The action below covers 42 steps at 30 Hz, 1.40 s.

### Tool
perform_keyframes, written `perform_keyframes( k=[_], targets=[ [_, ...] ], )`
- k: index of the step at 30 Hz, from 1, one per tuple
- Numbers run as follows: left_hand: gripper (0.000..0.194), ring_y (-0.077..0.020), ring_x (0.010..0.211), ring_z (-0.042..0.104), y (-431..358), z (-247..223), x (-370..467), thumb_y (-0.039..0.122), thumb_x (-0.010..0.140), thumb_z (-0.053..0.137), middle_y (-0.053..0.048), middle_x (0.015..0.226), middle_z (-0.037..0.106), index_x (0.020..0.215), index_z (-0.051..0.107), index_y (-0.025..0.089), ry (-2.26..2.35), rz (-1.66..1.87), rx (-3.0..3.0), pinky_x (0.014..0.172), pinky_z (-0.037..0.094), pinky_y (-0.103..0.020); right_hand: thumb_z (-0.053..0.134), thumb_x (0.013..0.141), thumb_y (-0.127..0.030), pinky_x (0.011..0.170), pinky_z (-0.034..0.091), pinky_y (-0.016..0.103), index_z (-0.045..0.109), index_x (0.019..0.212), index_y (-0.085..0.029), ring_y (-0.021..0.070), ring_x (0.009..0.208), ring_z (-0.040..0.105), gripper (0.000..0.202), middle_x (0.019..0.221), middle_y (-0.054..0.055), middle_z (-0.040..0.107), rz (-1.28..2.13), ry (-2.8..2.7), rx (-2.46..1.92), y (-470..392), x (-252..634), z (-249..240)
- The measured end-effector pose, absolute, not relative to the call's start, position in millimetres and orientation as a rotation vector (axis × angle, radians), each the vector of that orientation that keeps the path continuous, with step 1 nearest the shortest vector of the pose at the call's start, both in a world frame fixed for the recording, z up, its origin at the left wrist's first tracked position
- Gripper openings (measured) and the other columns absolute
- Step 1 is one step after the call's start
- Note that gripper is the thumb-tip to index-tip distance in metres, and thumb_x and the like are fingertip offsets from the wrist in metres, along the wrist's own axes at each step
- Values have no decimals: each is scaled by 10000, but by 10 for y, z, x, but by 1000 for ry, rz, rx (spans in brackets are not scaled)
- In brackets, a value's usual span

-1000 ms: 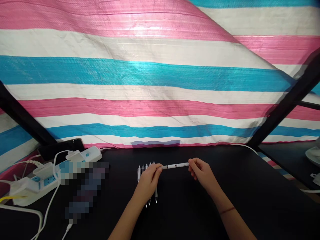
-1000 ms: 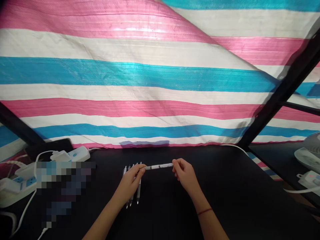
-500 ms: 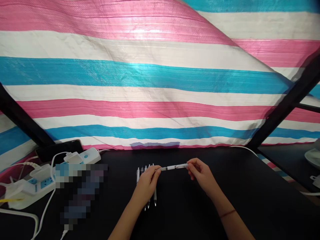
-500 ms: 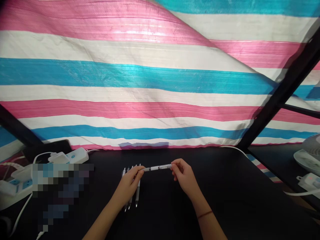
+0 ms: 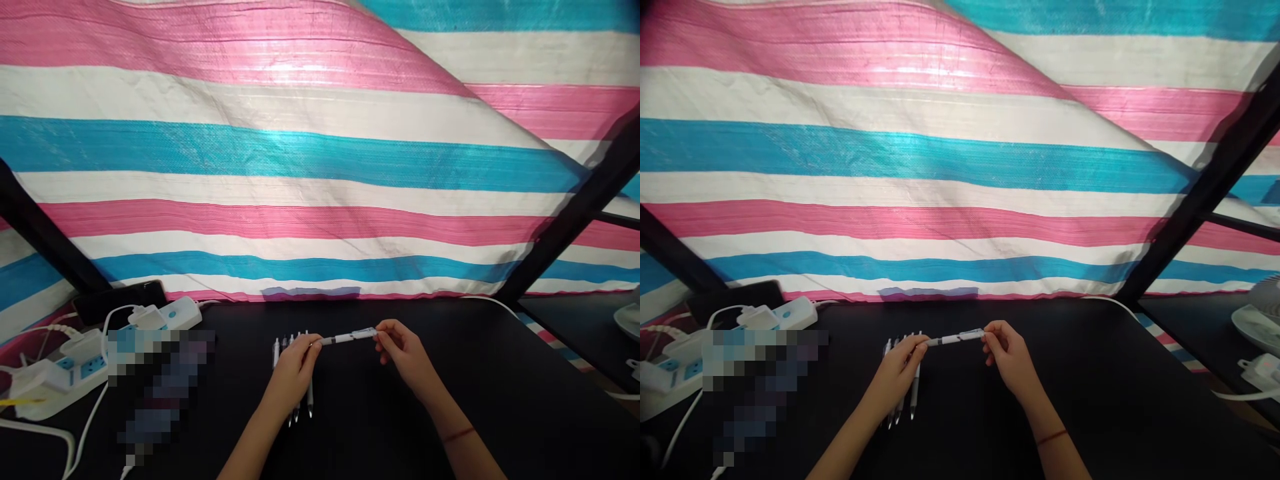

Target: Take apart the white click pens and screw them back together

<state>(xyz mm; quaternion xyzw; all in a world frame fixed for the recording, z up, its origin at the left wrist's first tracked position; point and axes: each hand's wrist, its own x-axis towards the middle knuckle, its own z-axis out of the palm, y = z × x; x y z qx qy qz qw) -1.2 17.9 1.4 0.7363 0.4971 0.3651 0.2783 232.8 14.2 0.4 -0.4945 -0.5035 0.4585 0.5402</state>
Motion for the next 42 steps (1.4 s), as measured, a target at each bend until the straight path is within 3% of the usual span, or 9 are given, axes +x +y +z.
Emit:
perform_keyframes(
  k=[4,9,15,24,34,42],
  targets=[
    [294,-193,861,608,174,33,-19,363,924,386,-41,927,655,1040,622,231,1329,1005,1962,778,466,-301,643,734,-536,417,450,235,603,873,-181,145,579,534,383,721,31,596,1106,-1100,-1203,147,2296,7],
    [302,-189,892,598,168,62,-24,369,928,374,-35,978,642,1059,615,244,1320,1014,1970,763,463,-291,629,736,-553,398,414,227,597,681,-164,119,496,501,394,612,15,564,1080,-1141,-1276,154,2300,-27],
    [313,-199,824,603,179,56,-22,385,915,386,-39,890,649,1018,635,226,1354,1001,1956,769,466,-318,674,711,-517,478,491,255,590,864,-184,159,633,561,376,724,25,592,1128,-1131,-1189,144,2305,-22],
    [309,-199,865,604,180,30,-28,378,915,391,-39,945,654,1057,628,241,1327,1024,1961,753,465,-309,699,657,-548,463,492,262,626,804,-167,153,578,560,415,690,36,608,1132,-1028,-1230,156,2279,-35],
    [329,-198,868,602,221,44,-80,401,898,414,-59,968,657,1038,640,207,1368,1124,1796,738,470,-294,740,649,-507,527,557,297,608,823,-171,191,687,614,401,744,40,612,1053,-1052,-1226,196,2500,-42],
    [440,-161,664,550,291,-37,-139,482,883,413,-33,778,614,1108,618,165,1415,1231,1546,627,449,-269,760,604,-499,550,566,310,672,889,-152,180,641,628,457,766,58,658,940,-891,-1298,215,2712,-143]
  ],
)
